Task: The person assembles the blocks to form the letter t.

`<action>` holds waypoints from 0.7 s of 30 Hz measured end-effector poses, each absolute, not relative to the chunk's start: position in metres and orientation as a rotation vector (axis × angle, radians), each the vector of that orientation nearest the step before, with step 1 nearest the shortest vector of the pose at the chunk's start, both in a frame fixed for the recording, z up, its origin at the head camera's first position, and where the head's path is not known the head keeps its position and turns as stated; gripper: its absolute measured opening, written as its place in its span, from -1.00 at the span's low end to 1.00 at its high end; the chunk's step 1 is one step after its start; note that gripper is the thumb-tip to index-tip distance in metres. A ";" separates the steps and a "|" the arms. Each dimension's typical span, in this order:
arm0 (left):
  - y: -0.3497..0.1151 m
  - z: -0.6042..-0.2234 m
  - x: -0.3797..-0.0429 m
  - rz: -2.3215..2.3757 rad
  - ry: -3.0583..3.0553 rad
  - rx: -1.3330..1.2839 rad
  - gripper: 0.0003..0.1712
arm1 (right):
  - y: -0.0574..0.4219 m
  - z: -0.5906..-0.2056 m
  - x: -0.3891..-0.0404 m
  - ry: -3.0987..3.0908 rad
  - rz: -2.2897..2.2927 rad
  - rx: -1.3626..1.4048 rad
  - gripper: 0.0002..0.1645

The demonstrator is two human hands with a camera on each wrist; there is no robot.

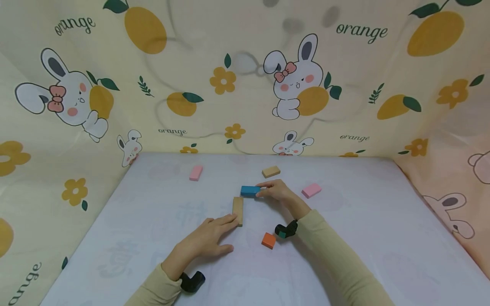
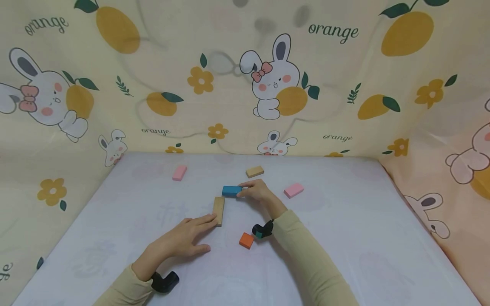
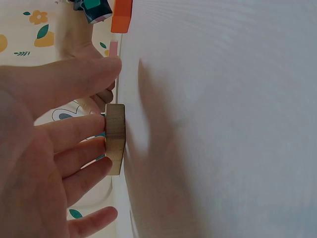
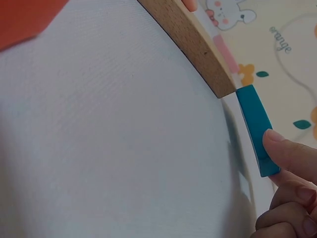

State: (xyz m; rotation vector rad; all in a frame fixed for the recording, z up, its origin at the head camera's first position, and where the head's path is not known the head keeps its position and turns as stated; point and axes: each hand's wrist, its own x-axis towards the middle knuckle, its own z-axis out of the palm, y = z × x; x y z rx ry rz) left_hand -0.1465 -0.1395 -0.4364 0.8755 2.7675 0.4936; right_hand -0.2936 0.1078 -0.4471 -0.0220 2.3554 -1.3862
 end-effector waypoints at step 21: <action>-0.139 -0.434 -0.145 0.492 2.773 0.886 -0.19 | 0.105 -0.449 -0.293 2.326 -1.355 -0.042 -0.44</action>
